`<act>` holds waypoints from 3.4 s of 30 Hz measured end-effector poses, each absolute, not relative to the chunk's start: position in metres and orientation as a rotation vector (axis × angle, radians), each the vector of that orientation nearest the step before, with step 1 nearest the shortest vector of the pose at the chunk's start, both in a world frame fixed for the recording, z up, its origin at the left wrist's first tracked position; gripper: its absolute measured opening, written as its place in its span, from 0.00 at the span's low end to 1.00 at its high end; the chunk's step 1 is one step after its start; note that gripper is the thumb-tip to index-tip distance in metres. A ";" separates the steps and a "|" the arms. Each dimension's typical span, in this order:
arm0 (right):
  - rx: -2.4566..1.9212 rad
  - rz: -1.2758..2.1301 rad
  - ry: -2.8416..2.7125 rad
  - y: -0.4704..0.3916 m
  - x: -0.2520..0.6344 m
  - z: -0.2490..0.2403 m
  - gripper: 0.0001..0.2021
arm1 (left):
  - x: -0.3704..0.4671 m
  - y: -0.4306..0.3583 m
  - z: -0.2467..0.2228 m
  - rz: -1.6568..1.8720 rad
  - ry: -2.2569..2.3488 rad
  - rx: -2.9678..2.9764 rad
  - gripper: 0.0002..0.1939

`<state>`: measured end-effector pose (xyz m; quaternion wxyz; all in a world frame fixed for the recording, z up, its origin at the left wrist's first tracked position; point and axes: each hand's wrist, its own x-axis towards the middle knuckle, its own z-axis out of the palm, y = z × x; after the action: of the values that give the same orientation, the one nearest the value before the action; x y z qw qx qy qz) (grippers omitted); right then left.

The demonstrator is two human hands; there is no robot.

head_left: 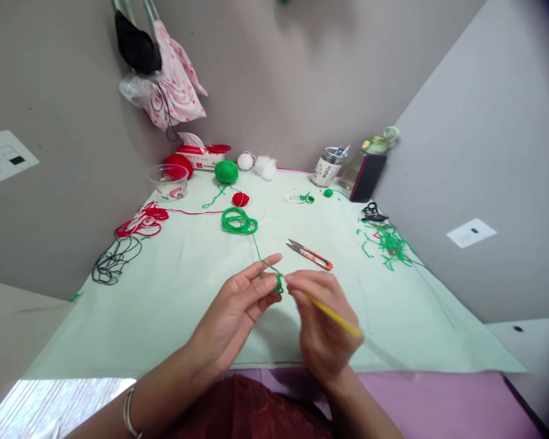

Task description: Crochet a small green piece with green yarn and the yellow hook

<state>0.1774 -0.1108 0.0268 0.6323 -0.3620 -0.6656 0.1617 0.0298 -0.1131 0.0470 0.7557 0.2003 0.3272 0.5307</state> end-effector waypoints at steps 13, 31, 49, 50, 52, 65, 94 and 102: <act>-0.748 0.879 -1.318 -0.110 0.176 0.031 0.09 | 0.029 -0.120 0.047 1.194 0.789 0.684 0.23; -0.706 0.891 -1.343 -0.114 0.187 0.033 0.11 | 0.019 -0.121 0.048 1.213 0.865 0.818 0.17; -0.718 -0.066 -1.916 -0.120 0.189 0.026 0.17 | 0.022 -0.120 0.051 1.236 0.886 0.775 0.23; -0.720 -0.095 -1.926 -0.120 0.189 0.025 0.18 | 0.022 -0.119 0.051 1.195 0.831 0.696 0.24; -0.721 -0.011 -1.873 -0.120 0.189 0.024 0.18 | 0.021 -0.116 0.050 1.112 0.744 0.573 0.24; -0.774 0.384 -1.654 -0.116 0.178 0.030 0.15 | 0.024 -0.119 0.046 1.244 0.828 0.732 0.21; -0.677 0.985 -1.297 -0.107 0.185 0.034 0.11 | 0.016 -0.120 0.048 1.173 0.862 0.822 0.13; -0.673 0.408 -1.734 -0.118 0.189 0.038 0.12 | 0.017 -0.119 0.046 1.239 0.885 0.873 0.12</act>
<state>0.1893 -0.1182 0.0382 0.5797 -0.2880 -0.7419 0.1746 0.0172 -0.1194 0.0456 0.6391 0.3825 0.3880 0.5428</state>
